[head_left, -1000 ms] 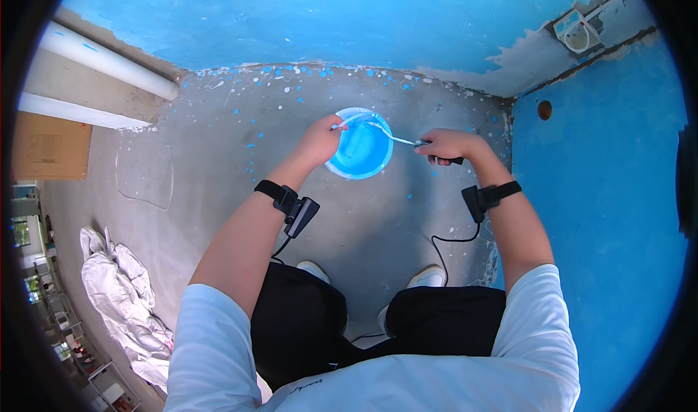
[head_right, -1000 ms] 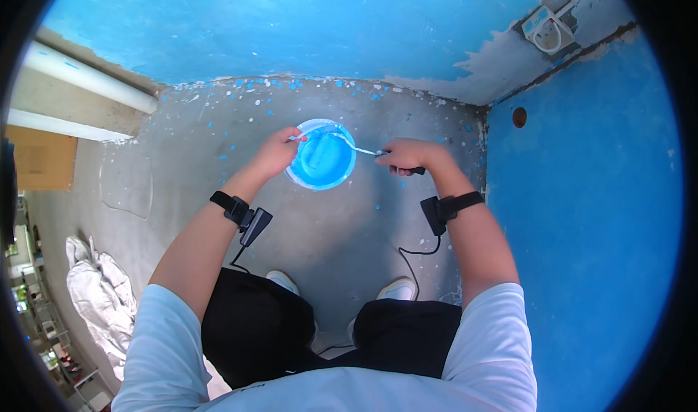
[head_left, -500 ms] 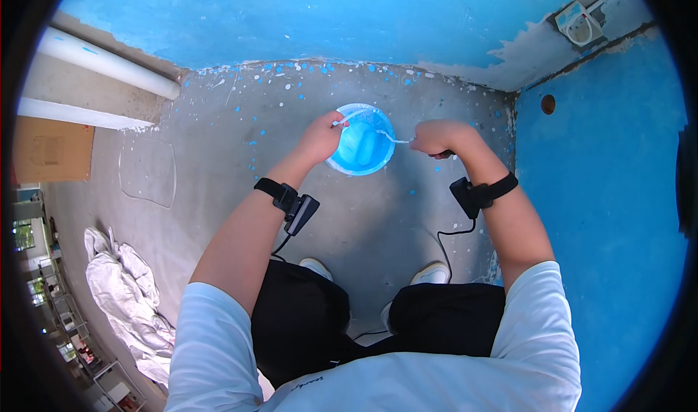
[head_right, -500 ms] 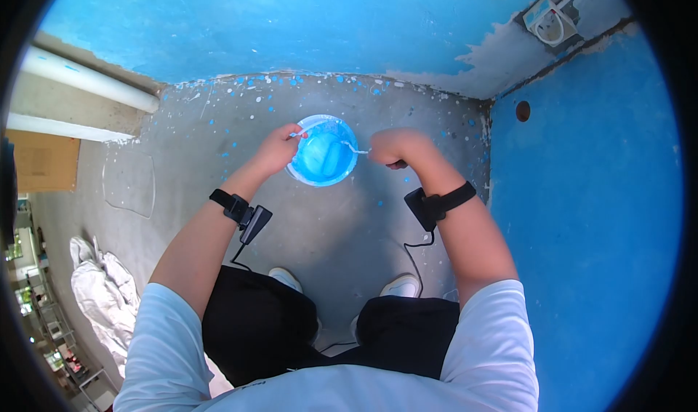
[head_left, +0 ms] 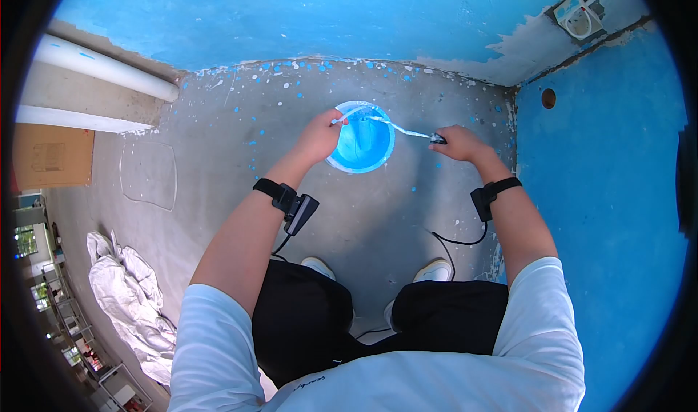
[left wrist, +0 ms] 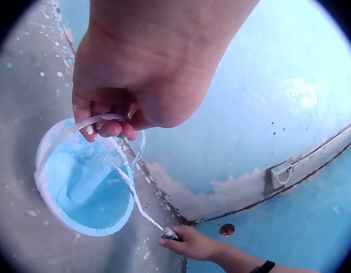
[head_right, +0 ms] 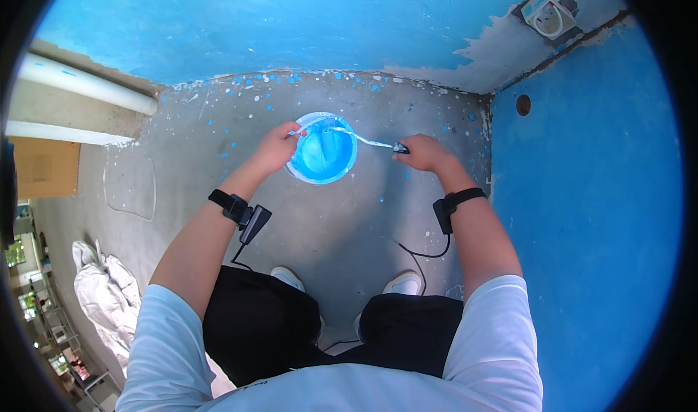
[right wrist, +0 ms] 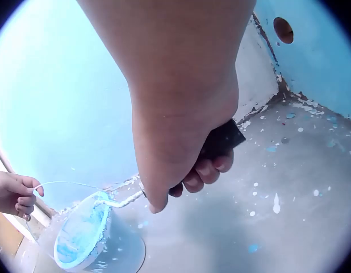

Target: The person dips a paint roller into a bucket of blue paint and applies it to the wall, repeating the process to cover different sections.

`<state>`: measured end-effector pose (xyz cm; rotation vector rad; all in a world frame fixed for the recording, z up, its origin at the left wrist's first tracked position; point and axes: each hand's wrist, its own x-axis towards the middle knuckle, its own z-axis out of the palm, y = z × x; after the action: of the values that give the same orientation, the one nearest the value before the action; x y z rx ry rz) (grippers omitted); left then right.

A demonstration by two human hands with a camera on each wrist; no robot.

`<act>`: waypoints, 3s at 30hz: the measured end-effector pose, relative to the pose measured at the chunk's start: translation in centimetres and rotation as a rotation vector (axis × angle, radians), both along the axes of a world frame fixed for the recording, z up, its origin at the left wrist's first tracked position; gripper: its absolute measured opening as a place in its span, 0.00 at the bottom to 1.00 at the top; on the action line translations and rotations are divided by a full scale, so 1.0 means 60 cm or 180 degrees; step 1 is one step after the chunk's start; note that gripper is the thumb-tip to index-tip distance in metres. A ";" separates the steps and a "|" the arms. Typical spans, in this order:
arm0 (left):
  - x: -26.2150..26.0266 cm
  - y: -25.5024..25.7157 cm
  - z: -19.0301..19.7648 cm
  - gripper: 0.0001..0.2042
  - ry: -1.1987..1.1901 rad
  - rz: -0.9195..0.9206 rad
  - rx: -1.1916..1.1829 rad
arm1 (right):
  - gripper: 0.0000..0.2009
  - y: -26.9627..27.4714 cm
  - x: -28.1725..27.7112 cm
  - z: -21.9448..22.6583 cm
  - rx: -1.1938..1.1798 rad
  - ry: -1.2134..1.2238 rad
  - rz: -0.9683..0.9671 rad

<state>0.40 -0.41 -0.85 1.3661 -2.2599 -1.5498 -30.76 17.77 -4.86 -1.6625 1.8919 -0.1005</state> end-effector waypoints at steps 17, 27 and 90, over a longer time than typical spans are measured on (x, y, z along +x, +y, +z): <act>-0.001 0.002 0.005 0.09 0.0089 -0.0035 0.0018 | 0.18 -0.015 0.007 0.028 0.0217 0.0512 -0.0139; -0.001 0.004 0.007 0.09 0.0168 -0.0085 -0.0028 | 0.16 -0.011 0.018 0.040 0.0189 0.0467 -0.0225; -0.001 0.003 0.005 0.08 0.0136 0.0004 0.0086 | 0.16 0.018 -0.026 0.031 -0.0151 0.0249 -0.0525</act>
<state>0.35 -0.21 -0.58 1.3273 -2.2212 -1.5989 -32.34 18.83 -3.01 -1.5591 2.0993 -0.1500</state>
